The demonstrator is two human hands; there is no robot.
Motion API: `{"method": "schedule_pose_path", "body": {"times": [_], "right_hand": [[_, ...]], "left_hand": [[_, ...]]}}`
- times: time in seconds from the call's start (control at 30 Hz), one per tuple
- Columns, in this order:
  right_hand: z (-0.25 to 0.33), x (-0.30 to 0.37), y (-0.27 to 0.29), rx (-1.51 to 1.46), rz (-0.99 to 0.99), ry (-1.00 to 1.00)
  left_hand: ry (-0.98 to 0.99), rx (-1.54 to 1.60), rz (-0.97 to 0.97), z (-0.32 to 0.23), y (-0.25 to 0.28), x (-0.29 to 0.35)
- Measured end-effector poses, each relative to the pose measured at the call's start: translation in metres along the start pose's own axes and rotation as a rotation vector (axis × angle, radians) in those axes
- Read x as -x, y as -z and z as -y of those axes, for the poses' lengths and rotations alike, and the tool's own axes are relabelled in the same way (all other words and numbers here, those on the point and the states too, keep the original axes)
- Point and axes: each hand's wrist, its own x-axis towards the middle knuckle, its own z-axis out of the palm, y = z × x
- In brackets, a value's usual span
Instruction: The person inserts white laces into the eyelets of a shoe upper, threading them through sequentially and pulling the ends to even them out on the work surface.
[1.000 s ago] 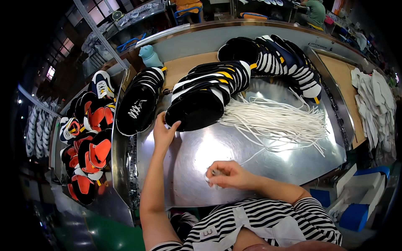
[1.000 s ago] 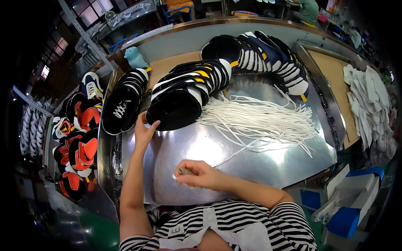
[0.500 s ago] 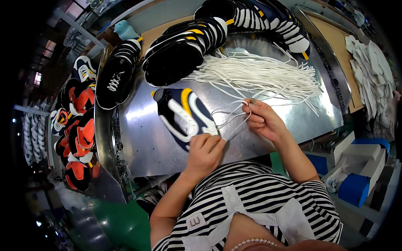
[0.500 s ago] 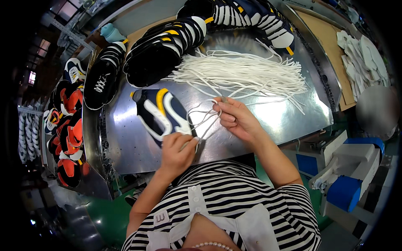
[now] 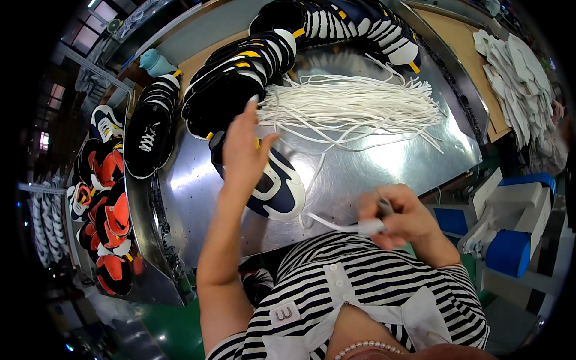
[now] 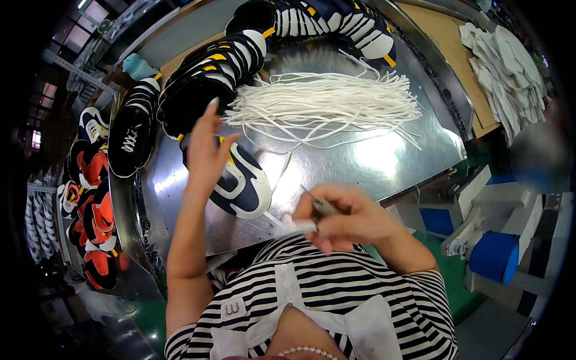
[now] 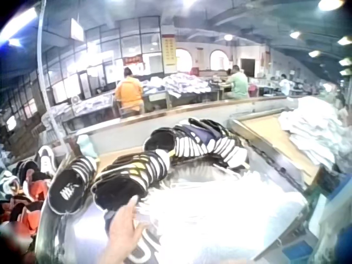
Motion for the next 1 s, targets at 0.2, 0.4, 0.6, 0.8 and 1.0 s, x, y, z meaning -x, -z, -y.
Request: {"method": "schedule_pose_path", "body": {"times": [0.2, 0.4, 0.6, 0.8, 1.0], "right_hand": [[-0.073, -0.07, 0.032, 0.037, -0.3, -0.186], [-0.118, -0.118, 0.022, 0.429, -0.304, -0.176], [-0.132, -0.135, 0.042, 0.639, -0.309, -0.056], [-0.101, -0.126, 0.021, 0.533, -0.348, 0.129], [-0.107, -0.122, 0.019, 0.583, -0.342, 0.014]], "left_hand": [[0.113, -0.356, 0.475, 0.026, 0.065, 0.079], [0.981, 0.467, 0.954, 0.029, 0.093, 0.107], [1.273, 1.196, 0.58, 0.016, 0.055, 0.114], [1.175, 1.394, 0.272, -0.004, 0.025, 0.101], [1.006, 1.188, 0.074, -0.019, 0.031, 0.105]]}}
